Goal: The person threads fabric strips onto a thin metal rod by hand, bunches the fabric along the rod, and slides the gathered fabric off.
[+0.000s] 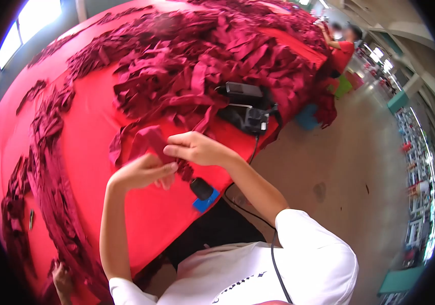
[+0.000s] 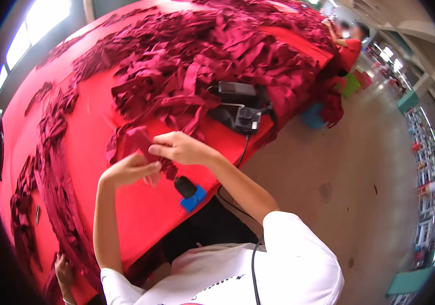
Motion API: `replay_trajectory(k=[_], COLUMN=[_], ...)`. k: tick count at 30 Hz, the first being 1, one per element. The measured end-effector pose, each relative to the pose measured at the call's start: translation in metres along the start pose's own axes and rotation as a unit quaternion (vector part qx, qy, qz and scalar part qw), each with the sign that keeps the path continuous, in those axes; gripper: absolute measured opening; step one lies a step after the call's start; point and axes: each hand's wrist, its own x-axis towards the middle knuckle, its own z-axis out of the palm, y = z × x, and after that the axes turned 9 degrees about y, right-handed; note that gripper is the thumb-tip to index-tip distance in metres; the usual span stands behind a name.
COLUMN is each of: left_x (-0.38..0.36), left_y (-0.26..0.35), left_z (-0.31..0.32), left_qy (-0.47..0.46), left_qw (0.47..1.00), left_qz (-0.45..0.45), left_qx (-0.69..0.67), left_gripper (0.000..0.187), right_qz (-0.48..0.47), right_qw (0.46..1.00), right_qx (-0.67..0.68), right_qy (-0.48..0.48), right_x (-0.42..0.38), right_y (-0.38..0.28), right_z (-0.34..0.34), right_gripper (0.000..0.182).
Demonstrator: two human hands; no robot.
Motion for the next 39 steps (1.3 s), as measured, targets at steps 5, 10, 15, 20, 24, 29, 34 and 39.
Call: replay_trajectory(k=[5, 10, 15, 20, 24, 29, 34, 39], left_x=[0.009, 0.009, -0.001, 0.004, 0.001, -0.006, 0.011, 0.007], left_y=[-0.015, -0.008, -0.002, -0.008, -0.008, -0.002, -0.022, -0.018], left_z=[-0.011, -0.001, 0.0, 0.002, -0.003, -0.018, -0.009, 0.002], left_qy=[0.115, 0.103, -0.011, -0.183, -0.066, 0.099, 0.103, -0.057], left_qw=[0.987, 0.988, 0.998, 0.982, 0.997, 0.983, 0.983, 0.99], left_qz=[0.095, 0.07, 0.029, -0.028, -0.017, 0.088, 0.08, 0.029], left_qx=[-0.057, -0.086, -0.05, 0.023, 0.039, -0.125, -0.133, -0.123], left_gripper=[0.059, 0.053, 0.052, 0.052, 0.049, 0.045, 0.046, 0.048], right_qz=[0.01, 0.007, 0.12, 0.081, 0.032, -0.043, 0.001, 0.121], right_qw=[0.992, 0.974, 0.989, 0.99, 0.983, 0.942, 0.965, 0.986], right_qx=[-0.076, -0.19, -0.001, -0.008, -0.139, -0.3, -0.232, 0.014], right_qy=[0.102, 0.127, 0.089, 0.116, 0.12, 0.144, 0.126, 0.114], right_x=[-0.02, -0.041, -0.028, -0.003, -0.013, -0.035, -0.018, 0.009], right_y=[-0.007, -0.023, -0.011, 0.003, -0.011, -0.035, -0.031, -0.013], right_z=[0.011, 0.01, 0.003, 0.015, 0.02, 0.023, 0.014, 0.008], right_gripper=[0.02, 0.021, 0.027, 0.031, 0.036, 0.027, 0.027, 0.026])
